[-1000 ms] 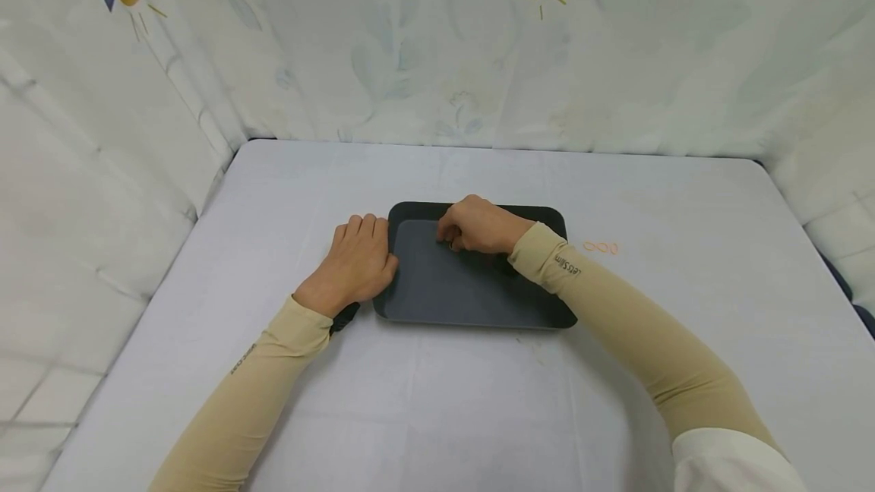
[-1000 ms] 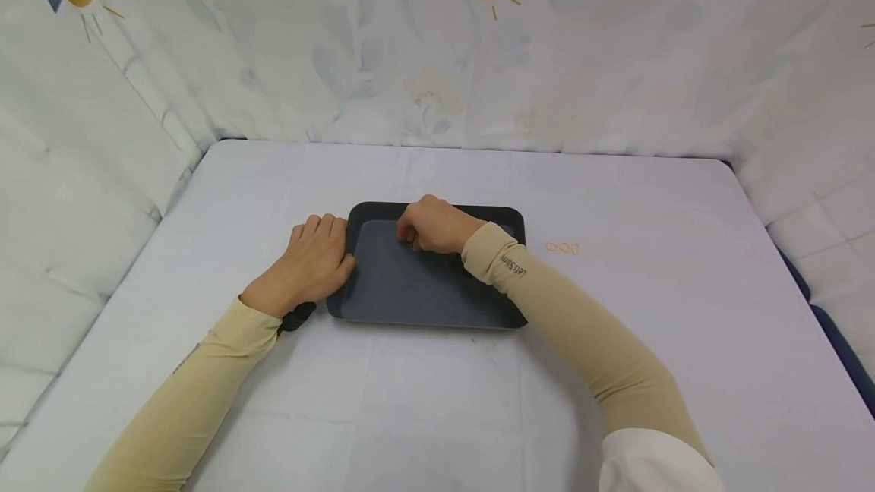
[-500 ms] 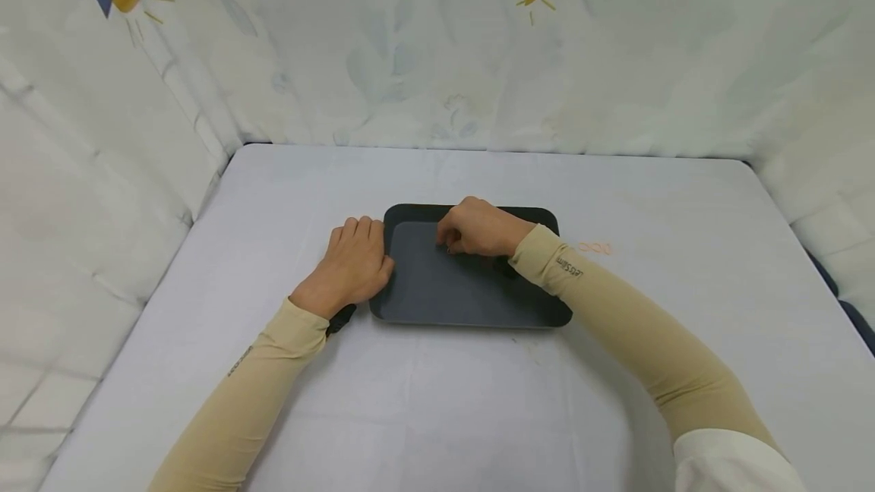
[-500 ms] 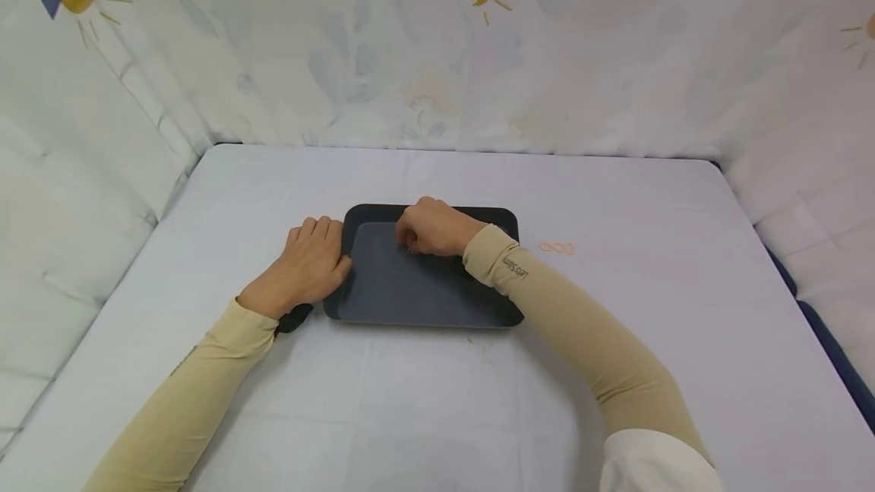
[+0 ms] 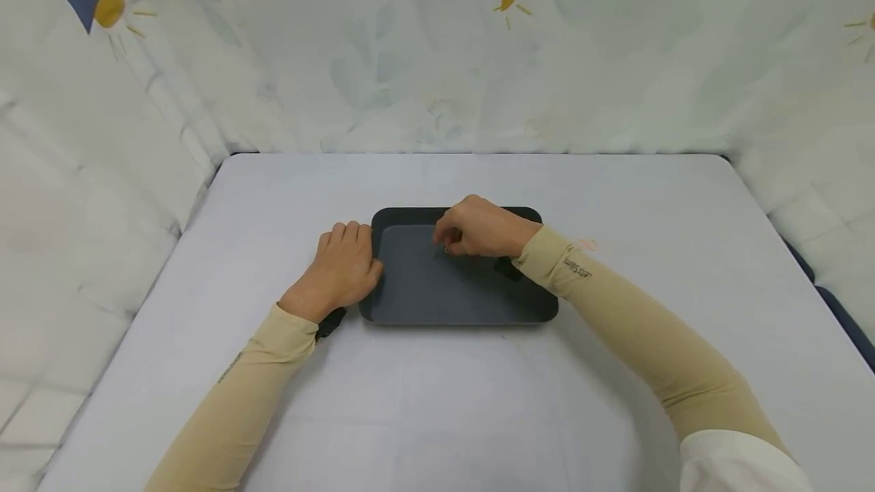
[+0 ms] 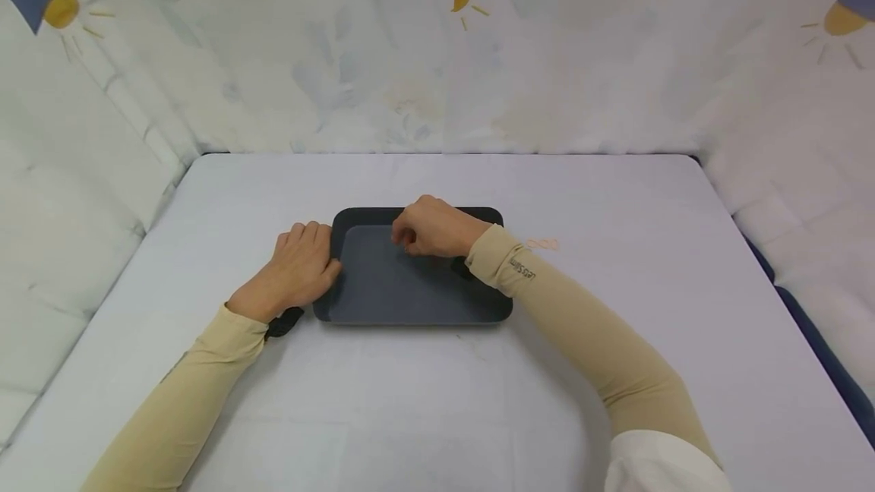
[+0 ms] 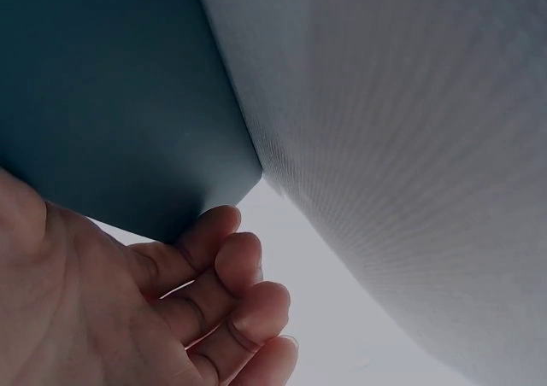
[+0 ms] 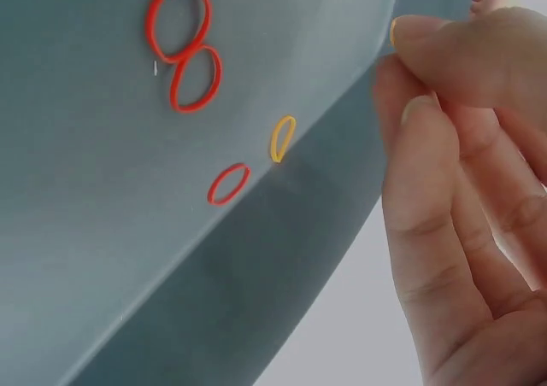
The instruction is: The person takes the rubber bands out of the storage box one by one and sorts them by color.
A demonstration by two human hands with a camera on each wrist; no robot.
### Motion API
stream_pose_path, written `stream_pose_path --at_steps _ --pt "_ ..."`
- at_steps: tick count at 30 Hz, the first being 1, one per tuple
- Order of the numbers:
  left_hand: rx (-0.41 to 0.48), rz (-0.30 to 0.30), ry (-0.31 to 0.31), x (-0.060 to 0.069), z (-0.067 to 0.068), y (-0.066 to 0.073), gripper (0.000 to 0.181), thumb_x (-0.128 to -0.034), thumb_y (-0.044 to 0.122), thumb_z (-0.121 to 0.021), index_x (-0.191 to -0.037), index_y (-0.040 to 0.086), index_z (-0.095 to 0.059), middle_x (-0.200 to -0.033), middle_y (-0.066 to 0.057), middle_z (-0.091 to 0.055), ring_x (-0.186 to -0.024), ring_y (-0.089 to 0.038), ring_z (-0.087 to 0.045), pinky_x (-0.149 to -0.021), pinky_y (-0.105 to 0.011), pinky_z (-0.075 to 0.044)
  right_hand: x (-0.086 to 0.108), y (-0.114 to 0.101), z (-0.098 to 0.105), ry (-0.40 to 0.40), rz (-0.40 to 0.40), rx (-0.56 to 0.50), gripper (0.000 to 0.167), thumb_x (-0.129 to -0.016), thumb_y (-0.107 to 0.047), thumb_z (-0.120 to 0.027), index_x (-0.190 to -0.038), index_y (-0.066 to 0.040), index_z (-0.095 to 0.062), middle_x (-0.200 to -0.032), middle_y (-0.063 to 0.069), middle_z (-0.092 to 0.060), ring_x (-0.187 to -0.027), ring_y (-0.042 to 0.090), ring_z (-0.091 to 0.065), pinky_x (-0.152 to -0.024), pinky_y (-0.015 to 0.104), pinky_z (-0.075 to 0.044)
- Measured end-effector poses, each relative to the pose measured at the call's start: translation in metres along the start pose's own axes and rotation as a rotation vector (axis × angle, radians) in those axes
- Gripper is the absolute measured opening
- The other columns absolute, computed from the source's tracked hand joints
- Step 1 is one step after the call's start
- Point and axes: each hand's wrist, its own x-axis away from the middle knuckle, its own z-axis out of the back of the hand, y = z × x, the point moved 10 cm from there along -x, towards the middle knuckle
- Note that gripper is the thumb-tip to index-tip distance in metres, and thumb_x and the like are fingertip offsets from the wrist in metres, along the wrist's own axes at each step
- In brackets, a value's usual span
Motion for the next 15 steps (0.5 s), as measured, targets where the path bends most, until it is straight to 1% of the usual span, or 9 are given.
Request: stream_pose_path --at_steps 6,9,15 --pt "0.008 -0.006 0.010 0.000 0.001 0.000 0.034 -0.1010 0.019 -0.043 -0.121 -0.008 -0.048 -0.110 -0.021 -0.050 -0.104 -0.038 -0.043 -0.090 -0.051 -0.036 0.012 0.000 0.009 0.037 -0.004 -0.039 0.023 -0.093 -0.004 -0.072 -0.116 -0.005 -0.077 -0.107 0.009 -0.080 -0.093 0.016 -0.075 -0.079 0.027 -0.059" --pt "0.005 -0.011 0.012 0.000 0.002 0.000 0.032 -0.1007 0.018 -0.043 -0.118 -0.008 -0.048 -0.108 -0.020 -0.049 -0.103 -0.038 -0.042 -0.088 -0.050 -0.036 0.019 -0.002 0.015 0.064 0.010 -0.050 0.023 -0.092 -0.004 -0.073 -0.115 -0.004 -0.077 -0.106 0.009 -0.080 -0.092 0.015 -0.075 -0.079 0.027 -0.059" --pt "0.011 -0.008 -0.005 -0.001 0.001 0.000 0.032 -0.1006 0.018 -0.042 -0.118 -0.008 -0.048 -0.107 -0.020 -0.048 -0.102 -0.037 -0.041 -0.088 -0.049 -0.034 0.036 -0.005 0.024 0.097 0.008 -0.082 0.022 -0.092 -0.004 -0.074 -0.114 -0.005 -0.077 -0.106 0.007 -0.080 -0.089 0.011 -0.075 -0.082 0.027 -0.059"
